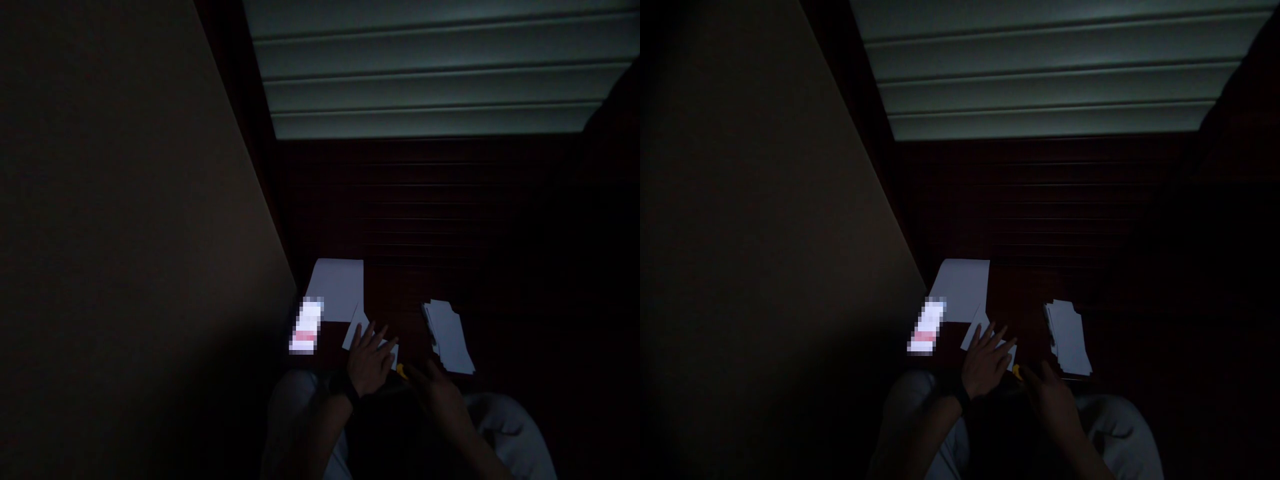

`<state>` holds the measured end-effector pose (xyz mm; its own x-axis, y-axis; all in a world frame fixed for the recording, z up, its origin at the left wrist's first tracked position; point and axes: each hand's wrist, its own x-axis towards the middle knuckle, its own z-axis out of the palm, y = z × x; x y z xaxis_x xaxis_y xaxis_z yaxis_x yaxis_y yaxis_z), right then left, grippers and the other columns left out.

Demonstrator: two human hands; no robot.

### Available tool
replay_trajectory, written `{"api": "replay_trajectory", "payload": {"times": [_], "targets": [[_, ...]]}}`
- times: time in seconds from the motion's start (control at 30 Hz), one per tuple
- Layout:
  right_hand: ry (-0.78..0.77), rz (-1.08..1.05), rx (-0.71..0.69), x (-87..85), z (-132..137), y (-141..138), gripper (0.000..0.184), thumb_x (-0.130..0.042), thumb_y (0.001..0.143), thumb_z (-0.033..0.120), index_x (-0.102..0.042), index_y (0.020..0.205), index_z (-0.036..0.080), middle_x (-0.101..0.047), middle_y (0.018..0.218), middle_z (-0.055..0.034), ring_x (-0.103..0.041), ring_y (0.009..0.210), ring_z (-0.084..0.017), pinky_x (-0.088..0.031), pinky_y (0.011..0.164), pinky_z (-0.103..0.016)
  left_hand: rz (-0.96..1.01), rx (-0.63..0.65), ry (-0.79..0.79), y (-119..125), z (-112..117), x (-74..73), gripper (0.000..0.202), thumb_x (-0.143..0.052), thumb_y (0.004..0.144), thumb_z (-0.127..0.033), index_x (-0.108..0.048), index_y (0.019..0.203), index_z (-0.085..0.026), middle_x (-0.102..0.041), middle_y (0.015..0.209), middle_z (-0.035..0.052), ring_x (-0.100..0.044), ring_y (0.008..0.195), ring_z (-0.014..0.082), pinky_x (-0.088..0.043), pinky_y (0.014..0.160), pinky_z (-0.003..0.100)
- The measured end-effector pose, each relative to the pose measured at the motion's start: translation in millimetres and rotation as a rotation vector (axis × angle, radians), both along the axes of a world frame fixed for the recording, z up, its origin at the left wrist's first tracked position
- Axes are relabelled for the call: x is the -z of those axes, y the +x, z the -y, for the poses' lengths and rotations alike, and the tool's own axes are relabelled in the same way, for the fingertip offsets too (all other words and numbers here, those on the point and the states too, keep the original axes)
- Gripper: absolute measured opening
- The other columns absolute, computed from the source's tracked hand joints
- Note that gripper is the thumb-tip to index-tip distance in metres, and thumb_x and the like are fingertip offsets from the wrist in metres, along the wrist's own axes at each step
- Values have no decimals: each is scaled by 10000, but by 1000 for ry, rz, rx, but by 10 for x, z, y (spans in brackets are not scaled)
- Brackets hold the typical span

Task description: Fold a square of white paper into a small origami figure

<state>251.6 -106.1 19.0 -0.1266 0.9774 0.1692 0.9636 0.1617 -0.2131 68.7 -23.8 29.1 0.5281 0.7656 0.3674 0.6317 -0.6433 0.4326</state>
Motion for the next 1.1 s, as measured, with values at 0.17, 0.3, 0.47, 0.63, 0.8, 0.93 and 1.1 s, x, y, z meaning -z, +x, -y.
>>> {"api": "replay_trajectory", "payload": {"times": [0.17, 0.3, 0.47, 0.63, 0.8, 0.93, 1.1], "targets": [[5, 3, 22, 25, 16, -1, 374, -486, 839, 300, -510, 1206, 365, -585, 1017, -60, -633, 785, -199, -505, 628, -275, 2, -8, -10, -33, -44, 12, 423, -441, 862, -372, -430, 1283, -336, -351, 1410, -10, -164, 1337, 276, -51, 1075, 555], [1, 45, 28, 49, 40, 3, 374, -480, 842, 315, -503, 1209, 384, -587, 1056, -61, -648, 749, -198, -507, 580, -272, -6, -7, -10, -36, -43, 34, 416, -423, 871, -370, -424, 1286, -337, -344, 1414, -12, -156, 1340, 267, -38, 1076, 553], [-8, 46, 12, 90, 67, -7, 372, -465, 849, 324, -502, 1217, 362, -606, 1072, -64, -660, 718, -193, -514, 594, -277, -29, -11, 5, -42, -35, 20, 418, -423, 869, -379, -422, 1285, -344, -350, 1411, -11, -160, 1337, 278, -22, 1066, 571], [-45, -49, -22, 68, 95, -36, 384, -421, 876, 313, -469, 1256, 342, -618, 1047, -65, -661, 741, -194, -515, 620, -270, -50, -3, 10, -55, -38, 12, 424, -420, 867, -395, -421, 1287, -338, -354, 1409, -10, -159, 1337, 281, -16, 1062, 575], [-77, -97, -9, 114, 162, -73, 373, -418, 885, 328, -468, 1254, 343, -603, 1086, -72, -657, 789, -202, -520, 643, -270, -64, 10, 18, -70, -44, 28, 435, -406, 870, -413, -410, 1297, -331, -342, 1416, -8, -134, 1340, 288, -16, 1059, 579], [-62, -97, 14, 173, 220, -120, 365, -418, 887, 324, -471, 1248, 345, -600, 1098, -69, -654, 813, -206, -520, 663, -276, -90, 2, 34, -69, -27, 52, 442, -388, 874, -429, -399, 1305, -329, -321, 1427, -6, -117, 1343, 292, -9, 1054, 585], [-27, -108, 22, 93, 210, -118, 358, -430, 872, 346, -507, 1221, 356, -639, 1037, -58, -664, 745, -202, -512, 588, -256, -87, -15, 33, -76, -32, 31, 457, -387, 874, -427, -377, 1319, -327, -313, 1430, -2, -111, 1344, 293, -7, 1056, 581]]}}
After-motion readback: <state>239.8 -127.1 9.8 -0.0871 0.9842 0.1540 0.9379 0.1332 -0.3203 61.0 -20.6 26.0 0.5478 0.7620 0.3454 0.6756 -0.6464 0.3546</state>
